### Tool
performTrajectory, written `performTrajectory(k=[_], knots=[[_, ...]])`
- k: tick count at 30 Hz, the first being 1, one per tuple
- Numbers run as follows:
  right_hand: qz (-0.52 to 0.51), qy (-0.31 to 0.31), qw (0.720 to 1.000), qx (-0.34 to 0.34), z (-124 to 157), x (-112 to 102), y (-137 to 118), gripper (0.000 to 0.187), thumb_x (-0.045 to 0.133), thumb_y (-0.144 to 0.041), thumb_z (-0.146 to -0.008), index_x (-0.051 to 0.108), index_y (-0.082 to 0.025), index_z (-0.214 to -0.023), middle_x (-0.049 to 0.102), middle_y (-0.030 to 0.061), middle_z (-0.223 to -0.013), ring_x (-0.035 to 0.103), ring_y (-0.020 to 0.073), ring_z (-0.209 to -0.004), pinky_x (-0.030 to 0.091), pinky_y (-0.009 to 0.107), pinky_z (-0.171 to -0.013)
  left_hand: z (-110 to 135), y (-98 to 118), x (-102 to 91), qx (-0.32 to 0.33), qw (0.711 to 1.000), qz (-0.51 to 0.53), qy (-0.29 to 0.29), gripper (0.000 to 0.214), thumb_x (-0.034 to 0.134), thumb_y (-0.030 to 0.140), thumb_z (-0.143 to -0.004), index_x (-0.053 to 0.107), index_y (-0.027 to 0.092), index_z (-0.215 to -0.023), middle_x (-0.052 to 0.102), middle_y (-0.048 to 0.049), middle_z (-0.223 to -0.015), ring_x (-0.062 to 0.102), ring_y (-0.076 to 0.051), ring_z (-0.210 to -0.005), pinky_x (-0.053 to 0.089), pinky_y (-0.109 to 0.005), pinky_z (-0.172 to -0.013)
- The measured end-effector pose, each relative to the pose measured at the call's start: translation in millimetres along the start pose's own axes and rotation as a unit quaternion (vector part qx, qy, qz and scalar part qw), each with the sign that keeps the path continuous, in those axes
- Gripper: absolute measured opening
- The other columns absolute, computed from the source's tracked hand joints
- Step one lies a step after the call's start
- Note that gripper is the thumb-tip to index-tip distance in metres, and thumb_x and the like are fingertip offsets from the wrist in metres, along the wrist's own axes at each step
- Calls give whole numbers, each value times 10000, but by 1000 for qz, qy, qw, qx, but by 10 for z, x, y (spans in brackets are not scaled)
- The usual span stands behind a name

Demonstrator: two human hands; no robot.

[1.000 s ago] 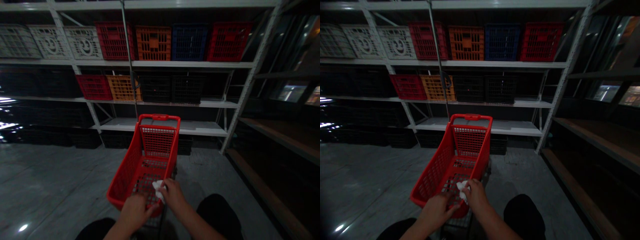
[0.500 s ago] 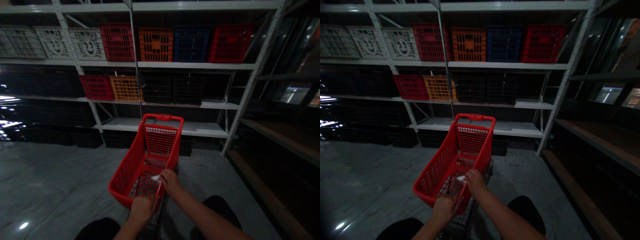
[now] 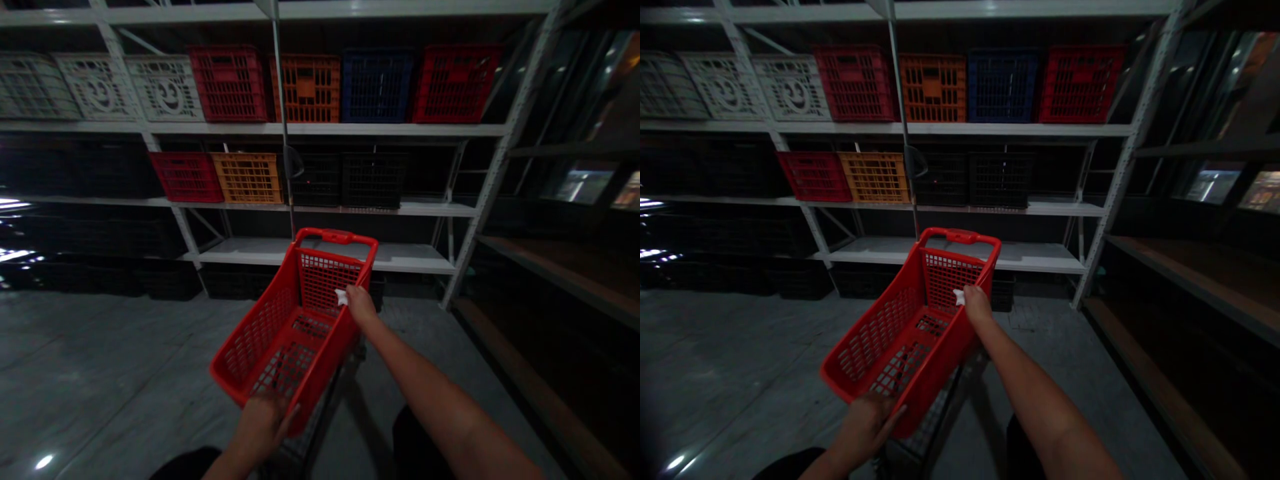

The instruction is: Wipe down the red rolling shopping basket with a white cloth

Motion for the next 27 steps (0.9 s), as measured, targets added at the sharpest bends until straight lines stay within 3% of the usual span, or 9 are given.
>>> performTrajectory(k=[3, 8, 12, 17, 24, 27], knots=[[-1, 2, 1000, 7, 122, 72, -154, 149, 430, -114, -839, 572, -155, -817, 615, 72, -817, 510, 182, -794, 354, 259, -702, 19, -98, -9, 3, 1000, 17, 14, 406, 325, 392, -873, 572, 191, -620, 626, -22, -594, 579, -139, -573, 384, -263, -567], [-61, -10, 997, -44, 603, 248, -652, 132, 486, -160, -839, 613, -186, -864, 610, 42, -889, 528, 149, -853, 387, 246, -794, 49, -282, 13, -10, 999, 7, 40, 417, 374, 473, -840, 572, 199, -596, 619, -10, -588, 561, -142, -595, 379, -267, -596], [-159, -36, 983, -81, 688, 288, -721, 201, 476, -94, -828, 646, -179, -893, 629, 39, -908, 562, 123, -833, 427, 214, -752, 44, -422, -18, -25, 999, 12, 17, 468, 338, 505, -844, 578, 200, -583, 626, -13, -596, 555, -144, -613, 387, -272, -625], [-124, -27, 986, -108, 390, 131, -366, 260, 482, -48, -797, 668, -200, -897, 669, 22, -874, 584, 132, -821, 426, 225, -777, 42, -587, -101, -29, 999, 31, -33, 492, 293, 513, -854, 586, 204, -606, 642, -26, -650, 564, -155, -678, 397, -283, -694], [-50, 68, 996, -3, -194, -423, 482, 235, 428, -81, -816, 650, -152, -845, 626, 91, -899, 539, 194, -873, 378, 286, -818, 112, -864, -176, -55, 994, 70, -56, 498, 254, 507, -858, 590, 202, -654, 635, -41, -722, 561, -164, -756, 390, -277, -750], [-43, 117, 991, 49, -262, -555, 654, 244, 388, -90, -828, 625, -131, -872, 576, 118, -947, 527, 196, -839, 383, 288, -768, 37, -945, -275, -118, 985, 70, -105, 557, 226, 566, -835, 599, 189, -664, 640, -56, -718, 579, -177, -736, 404, -283, -720]])
Point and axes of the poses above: each hand's wrist, its own z-axis away from the middle knuckle, its own x-axis out of the palm, y = z × x, the point moved 1 cm from there along -z, towards the middle knuckle
